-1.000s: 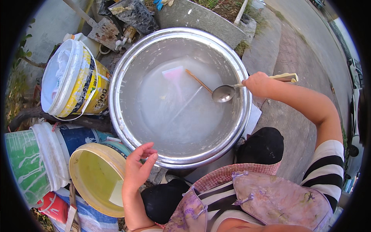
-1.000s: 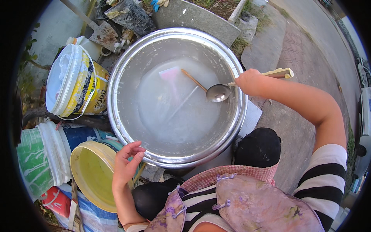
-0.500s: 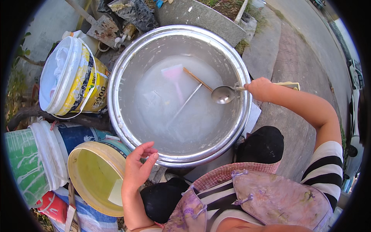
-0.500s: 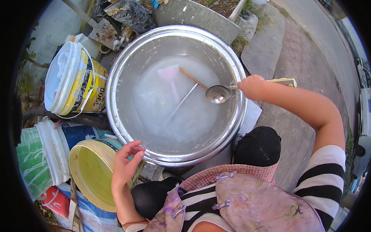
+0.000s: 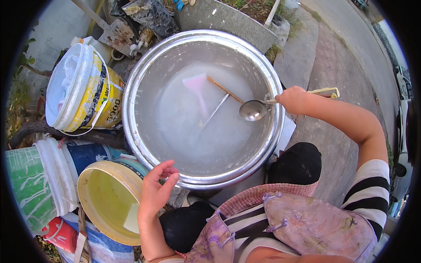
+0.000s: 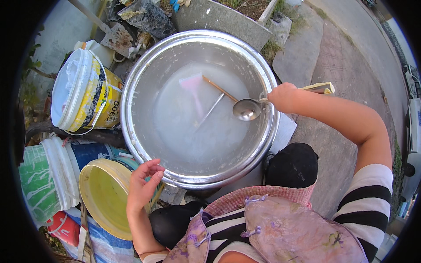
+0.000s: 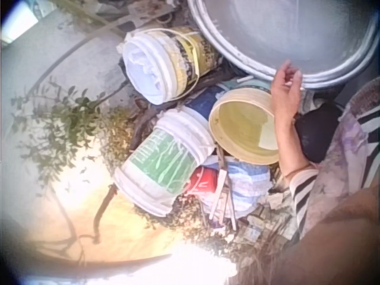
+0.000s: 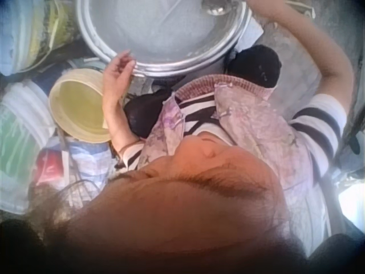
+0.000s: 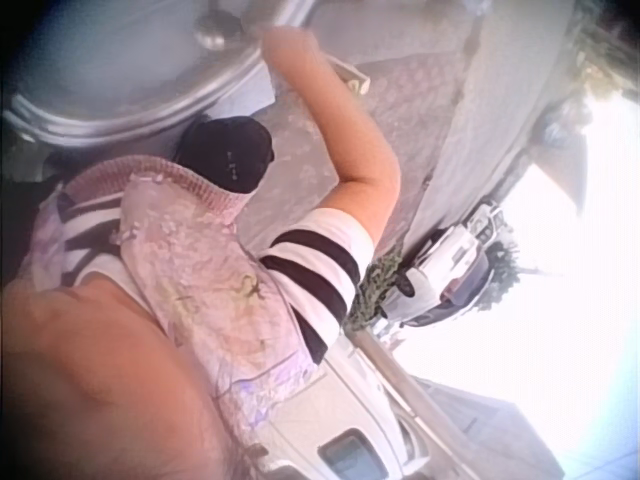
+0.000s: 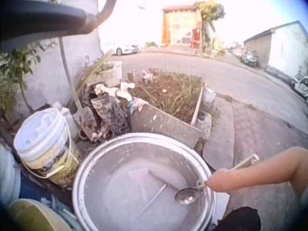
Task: The person washes a ladle and a spatula in a large metal basin of water outdoors, then enters a room to retrieve a white container with a blue sponge. They return outside, rinse the container, and walk to a yard area to pour out the remaining water.
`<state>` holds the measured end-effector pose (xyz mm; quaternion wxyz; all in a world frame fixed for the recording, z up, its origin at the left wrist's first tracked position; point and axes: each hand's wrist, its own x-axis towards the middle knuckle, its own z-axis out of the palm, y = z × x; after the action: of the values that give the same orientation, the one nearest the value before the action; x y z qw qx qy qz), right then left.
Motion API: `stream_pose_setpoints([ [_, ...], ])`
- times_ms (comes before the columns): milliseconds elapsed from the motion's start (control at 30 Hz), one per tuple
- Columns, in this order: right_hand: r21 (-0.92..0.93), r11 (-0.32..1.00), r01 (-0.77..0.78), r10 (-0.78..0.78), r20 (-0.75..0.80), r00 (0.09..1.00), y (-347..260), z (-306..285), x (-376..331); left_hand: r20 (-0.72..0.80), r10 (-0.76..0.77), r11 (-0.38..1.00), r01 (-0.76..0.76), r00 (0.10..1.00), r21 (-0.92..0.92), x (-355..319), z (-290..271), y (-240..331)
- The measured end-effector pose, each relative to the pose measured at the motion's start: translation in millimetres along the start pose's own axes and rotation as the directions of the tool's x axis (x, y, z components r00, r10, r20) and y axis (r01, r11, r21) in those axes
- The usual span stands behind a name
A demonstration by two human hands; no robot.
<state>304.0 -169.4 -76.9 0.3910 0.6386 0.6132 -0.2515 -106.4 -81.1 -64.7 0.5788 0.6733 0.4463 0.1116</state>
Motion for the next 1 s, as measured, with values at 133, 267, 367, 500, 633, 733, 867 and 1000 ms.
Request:
stream_pose_setpoints([
  [133, 0.012, 1.0, 0.004, -0.004, -0.03, 1.0, 5.0, 0.6, 3.8, 0.001, 0.007, 1.0, -0.007, 1.0, 0.007, -0.3, -0.1, 0.0],
  [267, -0.012, 1.0, -0.009, 0.009, -0.001, 1.0, 7.7, -0.2, 5.8, -0.005, -0.014, 1.0, 0.014, 1.0, 0.001, 0.0, -1.0, -0.6],
  [367, 0.0, 0.987, -0.159, 0.156, -0.187, 0.97, 7.2, -5.7, 3.7, 0.009, 0.021, 1.0, -0.021, 1.0, 0.021, 1.1, -0.8, -2.0],
  [500, 0.103, 0.977, 0.186, -0.201, 0.17, 0.965, 3.5, -8.0, -1.3, -0.001, 0.013, 1.0, -0.013, 1.0, 0.013, 2.1, -1.7, -3.0],
  [633, -0.017, 0.991, -0.131, 0.126, -0.19, 0.974, 3.0, 0.7, 0.2, -0.001, 0.009, 1.0, -0.009, 1.0, 0.011, 2.3, -2.1, -3.0],
  [733, 0.043, 0.999, 0.003, -0.004, 0.041, 0.999, 7.2, 3.0, 2.4, -0.004, 0.005, 1.0, -0.005, 1.0, 0.013, 1.7, -1.7, -2.5],
  [867, 0.02, 0.997, 0.079, -0.079, 0.024, 0.997, 17.3, -11.2, 2.7, 0.006, 0.003, 1.0, -0.003, 1.0, -0.002, 1.9, -1.2, -1.8],
  [1000, 0.09, 0.947, -0.309, 0.316, -0.445, 0.838, 23.3, -25.8, 4.0, 0.004, 0.005, 1.0, -0.005, 1.0, 0.008, 0.9, -1.0, -1.2],
])
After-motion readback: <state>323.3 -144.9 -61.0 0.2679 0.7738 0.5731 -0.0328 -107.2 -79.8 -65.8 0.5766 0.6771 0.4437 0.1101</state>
